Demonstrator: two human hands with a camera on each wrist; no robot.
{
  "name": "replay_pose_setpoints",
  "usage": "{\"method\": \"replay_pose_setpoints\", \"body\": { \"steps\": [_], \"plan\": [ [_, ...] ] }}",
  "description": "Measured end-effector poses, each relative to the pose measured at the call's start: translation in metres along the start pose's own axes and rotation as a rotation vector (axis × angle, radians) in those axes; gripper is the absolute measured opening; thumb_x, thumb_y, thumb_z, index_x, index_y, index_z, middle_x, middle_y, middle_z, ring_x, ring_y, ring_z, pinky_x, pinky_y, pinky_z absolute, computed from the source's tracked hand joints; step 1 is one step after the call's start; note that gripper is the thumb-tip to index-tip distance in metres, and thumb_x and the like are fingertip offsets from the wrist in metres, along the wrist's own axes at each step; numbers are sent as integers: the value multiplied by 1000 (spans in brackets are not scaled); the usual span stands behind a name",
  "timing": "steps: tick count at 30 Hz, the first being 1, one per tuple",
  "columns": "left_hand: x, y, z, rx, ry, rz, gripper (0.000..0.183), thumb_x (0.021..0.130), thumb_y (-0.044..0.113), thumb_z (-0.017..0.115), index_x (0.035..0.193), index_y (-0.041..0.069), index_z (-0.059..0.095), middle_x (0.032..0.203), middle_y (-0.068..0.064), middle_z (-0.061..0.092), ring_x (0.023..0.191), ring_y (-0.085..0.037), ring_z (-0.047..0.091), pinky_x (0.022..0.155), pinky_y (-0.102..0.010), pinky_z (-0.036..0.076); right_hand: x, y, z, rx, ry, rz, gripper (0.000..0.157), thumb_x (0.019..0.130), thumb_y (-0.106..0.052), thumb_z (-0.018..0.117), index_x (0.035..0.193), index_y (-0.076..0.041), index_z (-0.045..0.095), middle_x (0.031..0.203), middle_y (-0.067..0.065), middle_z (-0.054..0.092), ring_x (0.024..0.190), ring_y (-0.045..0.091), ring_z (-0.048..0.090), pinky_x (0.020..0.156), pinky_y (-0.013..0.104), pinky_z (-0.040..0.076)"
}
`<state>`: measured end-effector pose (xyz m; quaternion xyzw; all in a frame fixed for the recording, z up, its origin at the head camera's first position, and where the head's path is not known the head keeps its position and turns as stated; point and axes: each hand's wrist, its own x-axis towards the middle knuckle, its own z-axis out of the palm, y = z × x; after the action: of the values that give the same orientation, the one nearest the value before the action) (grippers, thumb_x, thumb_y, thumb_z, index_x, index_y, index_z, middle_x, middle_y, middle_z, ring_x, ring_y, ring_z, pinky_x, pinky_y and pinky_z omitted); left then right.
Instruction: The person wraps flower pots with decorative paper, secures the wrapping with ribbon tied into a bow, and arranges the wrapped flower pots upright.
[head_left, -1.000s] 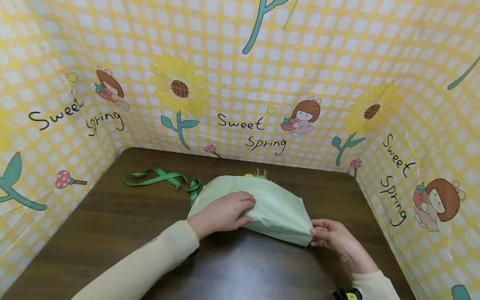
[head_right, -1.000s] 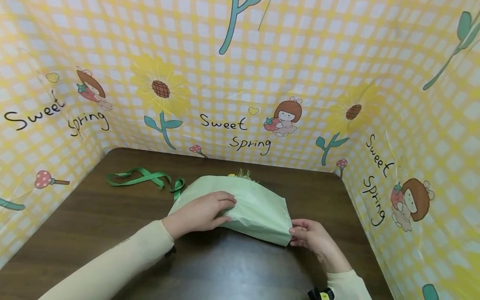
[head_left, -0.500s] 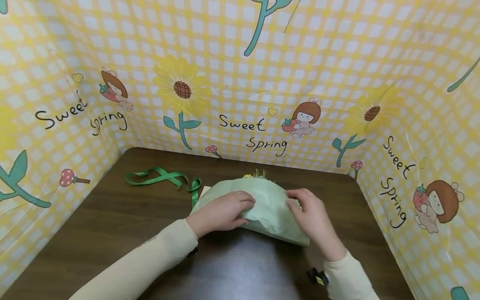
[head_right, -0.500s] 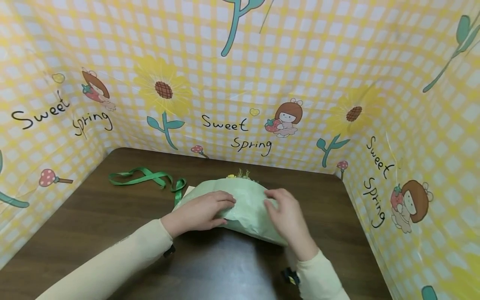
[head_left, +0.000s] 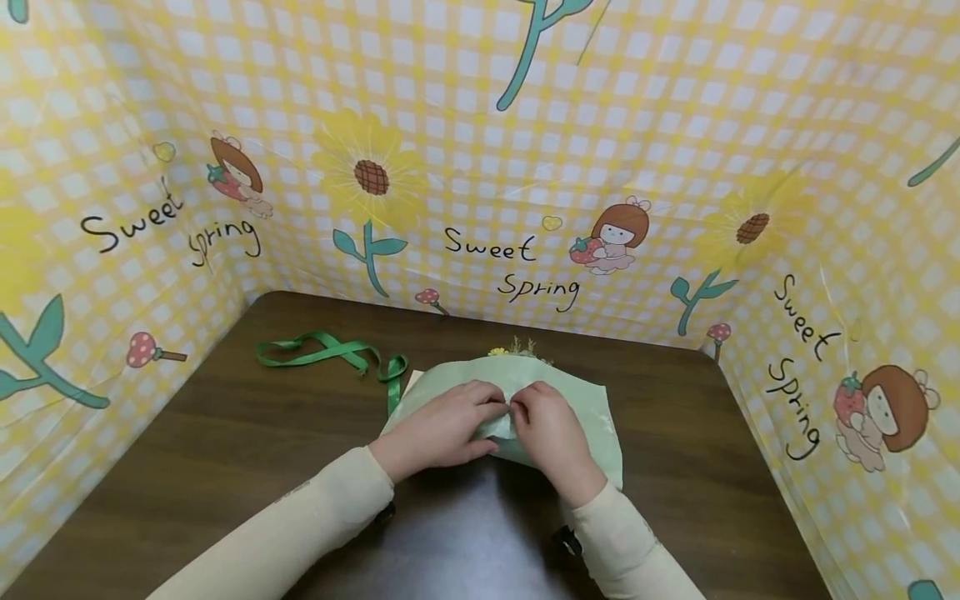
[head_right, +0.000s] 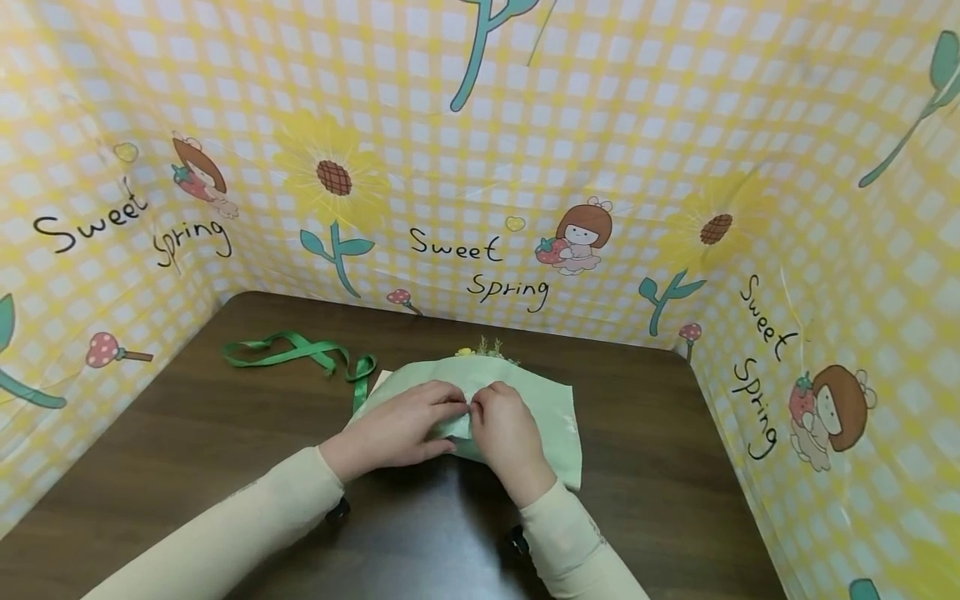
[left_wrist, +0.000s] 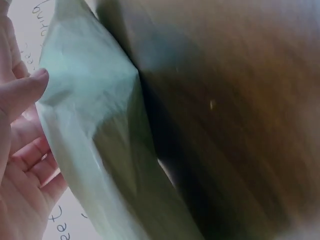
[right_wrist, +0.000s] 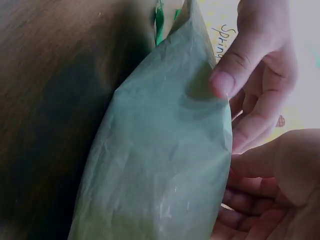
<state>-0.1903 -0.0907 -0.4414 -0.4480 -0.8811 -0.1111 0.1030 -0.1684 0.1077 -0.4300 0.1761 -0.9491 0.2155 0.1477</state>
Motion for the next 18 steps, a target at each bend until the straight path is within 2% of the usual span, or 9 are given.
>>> {"method": "replay_pose_setpoints", "body": {
  "steps": [3,7,9,11,14,16,18],
  "plan": [
    [-1,8,-1,-27,1,-68,53,94,37,76,137,9,64,135,-3,60,129,-21,55,109,-37,46,1,-2,1,-34,17,-4,10,98,-17,70,92,-11,76,90,1,66,82,19,64,74,36,57],
    [-8,16,-3,-145,37,-215,46,97,32,72,135,6,65,137,-7,63,130,-24,56,109,-40,47,3,-8,2,-86,44,-3,16,98,-20,71,86,-10,75,86,3,64,79,21,63,71,36,57],
    [-18,16,-6,-201,98,-295,39,98,26,71,129,4,68,133,-9,65,128,-26,57,107,-42,48,4,-13,3,-113,55,7,21,97,-23,72,81,-10,74,84,4,63,78,24,62,69,38,57],
    [-31,11,-8,-218,180,-389,31,98,21,70,122,1,70,127,-13,66,123,-31,59,104,-46,49,3,-18,5,-145,66,18,27,97,-27,72,77,-9,71,83,6,62,77,26,61,68,39,56],
    [-54,-3,-14,-221,267,-583,28,98,18,68,117,-2,69,120,-19,65,117,-39,58,98,-53,49,1,-28,9,-196,101,25,34,95,-31,74,75,-4,68,83,10,60,76,29,59,66,40,57],
    [-70,-13,-18,-242,249,-724,30,100,22,65,116,-4,67,114,-21,64,110,-40,59,92,-54,50,-1,-33,13,-250,129,30,38,94,-34,75,76,-1,67,83,12,59,75,29,58,65,40,56],
    [-85,-22,-21,-321,170,-841,34,103,27,62,117,-3,64,108,-19,64,100,-36,60,83,-50,51,-4,-36,17,-310,149,37,41,93,-36,76,80,2,67,83,14,58,75,30,58,65,39,56]
  ]
}}
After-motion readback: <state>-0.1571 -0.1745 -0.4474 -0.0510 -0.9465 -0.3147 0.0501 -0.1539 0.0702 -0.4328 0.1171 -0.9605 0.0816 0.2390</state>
